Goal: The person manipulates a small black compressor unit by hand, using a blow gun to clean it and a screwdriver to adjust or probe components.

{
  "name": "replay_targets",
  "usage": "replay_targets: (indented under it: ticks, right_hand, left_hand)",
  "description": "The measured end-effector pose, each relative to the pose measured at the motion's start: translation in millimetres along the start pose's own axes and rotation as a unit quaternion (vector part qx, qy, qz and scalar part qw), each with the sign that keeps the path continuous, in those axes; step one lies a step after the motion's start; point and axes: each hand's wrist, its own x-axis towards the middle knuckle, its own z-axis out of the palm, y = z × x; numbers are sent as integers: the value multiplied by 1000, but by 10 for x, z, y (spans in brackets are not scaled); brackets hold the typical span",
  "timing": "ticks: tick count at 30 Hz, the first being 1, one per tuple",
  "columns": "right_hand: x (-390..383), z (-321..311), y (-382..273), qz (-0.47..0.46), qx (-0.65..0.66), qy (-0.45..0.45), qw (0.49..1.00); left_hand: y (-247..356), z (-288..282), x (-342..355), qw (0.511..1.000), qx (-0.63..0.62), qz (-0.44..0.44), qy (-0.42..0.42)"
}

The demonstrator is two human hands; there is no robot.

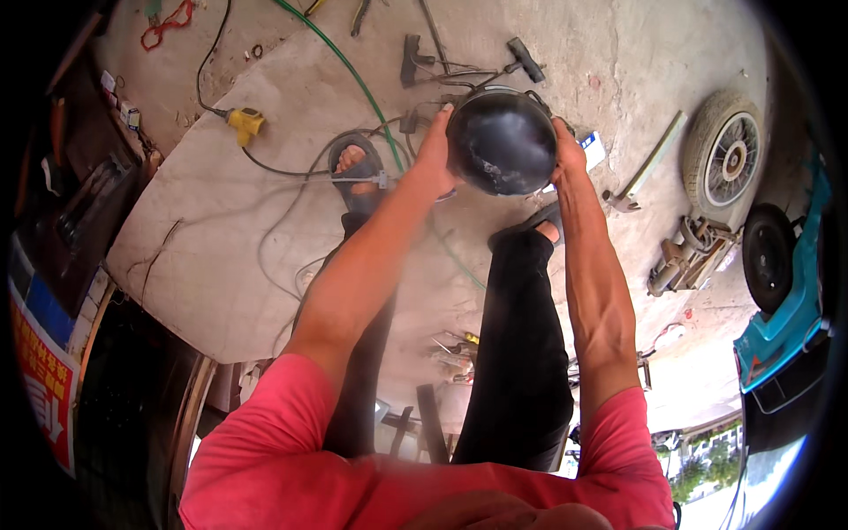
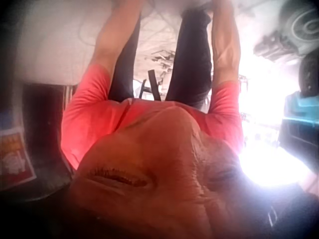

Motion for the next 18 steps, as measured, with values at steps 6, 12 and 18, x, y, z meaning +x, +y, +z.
replay_targets:
  ticks: [6, 12, 18]
  right_hand:
    - [144, -99, -453, -49, -64, -28, 996]
    - [-136, 185, -856, -62, -113, -12, 992]
    - [-173, 137, -855, -73, -136, 4, 988]
  left_hand:
    - [-298, 140, 207, 992, -69, 107, -22]
    - [-399, 193, 427, 984, -122, 124, -40]
    - [-393, 194, 436, 994, -71, 76, 25]
